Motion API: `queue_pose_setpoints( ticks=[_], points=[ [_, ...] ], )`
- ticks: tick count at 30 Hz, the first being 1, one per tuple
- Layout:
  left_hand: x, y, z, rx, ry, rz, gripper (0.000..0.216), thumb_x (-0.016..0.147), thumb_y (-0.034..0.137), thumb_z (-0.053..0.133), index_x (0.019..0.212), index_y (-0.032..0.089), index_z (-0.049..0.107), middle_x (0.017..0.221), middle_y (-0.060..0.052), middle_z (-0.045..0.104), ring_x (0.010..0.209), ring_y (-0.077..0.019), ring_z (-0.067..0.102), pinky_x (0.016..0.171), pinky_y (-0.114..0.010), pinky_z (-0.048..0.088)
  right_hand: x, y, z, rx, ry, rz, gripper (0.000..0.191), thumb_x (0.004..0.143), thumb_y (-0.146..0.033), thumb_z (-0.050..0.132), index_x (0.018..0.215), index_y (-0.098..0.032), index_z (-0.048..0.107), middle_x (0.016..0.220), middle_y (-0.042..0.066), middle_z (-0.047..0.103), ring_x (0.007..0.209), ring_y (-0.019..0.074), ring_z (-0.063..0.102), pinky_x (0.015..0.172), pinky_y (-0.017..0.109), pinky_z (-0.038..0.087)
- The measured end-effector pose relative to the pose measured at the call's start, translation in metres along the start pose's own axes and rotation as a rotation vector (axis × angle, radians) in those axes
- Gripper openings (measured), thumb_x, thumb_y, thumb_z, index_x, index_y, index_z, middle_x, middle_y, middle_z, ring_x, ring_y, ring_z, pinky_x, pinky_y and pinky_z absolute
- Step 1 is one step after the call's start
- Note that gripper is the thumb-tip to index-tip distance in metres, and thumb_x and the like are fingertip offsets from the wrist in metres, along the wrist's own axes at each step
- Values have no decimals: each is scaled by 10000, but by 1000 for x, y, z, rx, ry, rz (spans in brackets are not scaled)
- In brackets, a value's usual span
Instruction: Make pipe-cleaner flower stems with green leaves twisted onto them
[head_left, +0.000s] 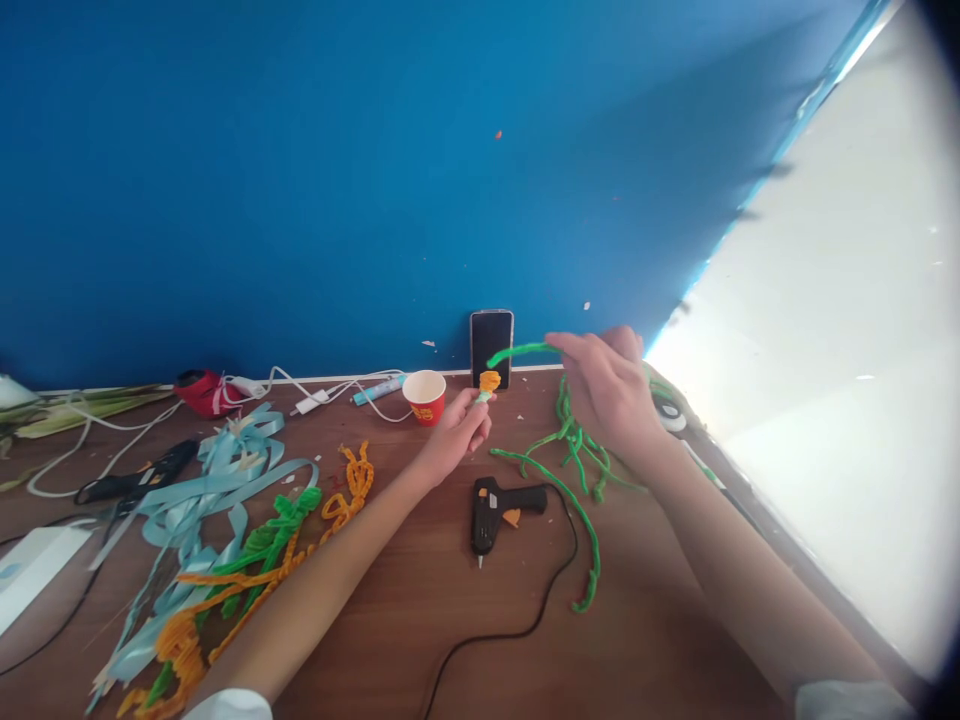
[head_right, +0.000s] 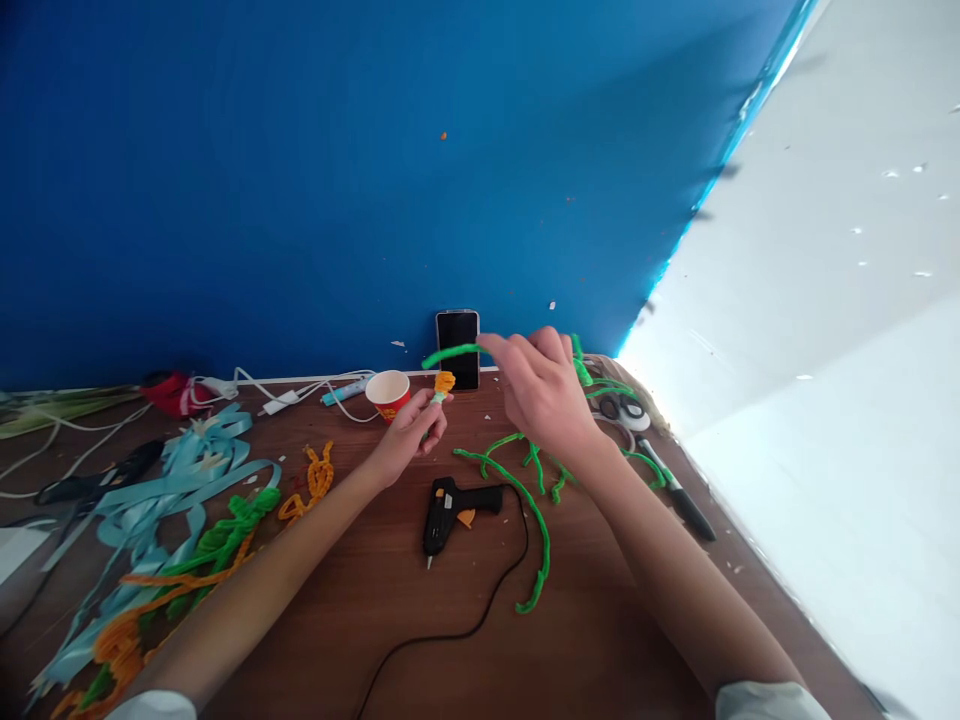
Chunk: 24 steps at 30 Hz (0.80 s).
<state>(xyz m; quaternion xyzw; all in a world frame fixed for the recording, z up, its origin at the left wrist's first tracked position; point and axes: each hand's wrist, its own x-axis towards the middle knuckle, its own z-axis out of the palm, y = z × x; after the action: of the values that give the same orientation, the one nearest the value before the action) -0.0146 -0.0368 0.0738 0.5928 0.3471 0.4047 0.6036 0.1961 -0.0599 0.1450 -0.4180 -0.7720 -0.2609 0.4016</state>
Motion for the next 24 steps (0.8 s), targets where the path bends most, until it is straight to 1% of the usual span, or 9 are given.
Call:
queue_pose_setpoints(
  ticks=[3, 6, 8, 11, 14, 18, 21, 24],
  points=[
    [1, -1, -1, -29, 11, -14, 343, 875, 484, 491, 1029, 178, 492, 644, 43, 498, 438, -40, 394, 383, -152, 244, 1, 7, 2, 58, 97, 93, 295, 950, -207, 404, 1227, -251, 497, 853, 44, 646, 846, 225, 520, 779, 376, 365],
    [1, -1, 0, -44, -14, -13, 341, 879, 506, 470, 943, 172, 491, 644, 20, 551, 473, -70, 499, 404, -166, 334, 4, 10, -2, 107, 152, 147, 201, 949, -241, 428, 1099, -239, 561, 897, 54, 656, 867, 222, 551, 789, 384, 397],
    [1, -1, 0, -41, -31, -15, 346, 882, 511, 463, 921, 169, 500, 656, 4, 581, 514, -91, 558, 433, -179, 383, 7, 9, -8, 145, 145, 161, 179, 949, -254, 432, 1024, -235, 593, 904, 62, 652, 870, 221, 565, 786, 386, 416],
    [1, 1, 0, -43, -24, -12, 363, 877, 520, 467, 963, 172, 526, 670, -1, 598, 514, -95, 566, 440, -187, 394, 10, 6, -13, 157, 174, 155, 163, 928, -280, 483, 961, -237, 637, 870, 71, 624, 838, 220, 572, 753, 383, 436],
    [-1, 4, 0, -50, -6, 9, 379, 878, 522, 466, 995, 171, 543, 650, -1, 599, 502, -92, 548, 457, -192, 393, 7, 2, -12, 128, 228, 162, 143, 900, -307, 538, 935, -237, 658, 741, 51, 567, 716, 198, 555, 669, 355, 440],
    [-4, 9, 1, -73, -13, 45, 394, 904, 523, 416, 1008, 161, 533, 626, -10, 601, 547, -106, 554, 527, -212, 422, 1, -3, -5, 121, 234, 290, 138, 903, -332, 532, 908, -225, 619, 637, 9, 547, 553, 140, 504, 545, 286, 420],
    [-6, 10, 3, -95, -45, 68, 388, 914, 506, 416, 1061, 160, 514, 666, -10, 610, 542, -90, 523, 559, -216, 418, 0, -5, -3, 106, 256, 361, 144, 892, -359, 542, 876, -225, 594, 603, 1, 553, 524, 133, 498, 519, 273, 418],
    [-8, 11, 5, -120, -112, 39, 398, 905, 484, 457, 1148, 171, 490, 731, -11, 611, 555, -84, 517, 565, -220, 415, 0, -6, -4, 162, 258, 396, 129, 881, -353, 561, 870, -225, 573, 645, 14, 590, 552, 139, 530, 534, 279, 428]
  ],
)
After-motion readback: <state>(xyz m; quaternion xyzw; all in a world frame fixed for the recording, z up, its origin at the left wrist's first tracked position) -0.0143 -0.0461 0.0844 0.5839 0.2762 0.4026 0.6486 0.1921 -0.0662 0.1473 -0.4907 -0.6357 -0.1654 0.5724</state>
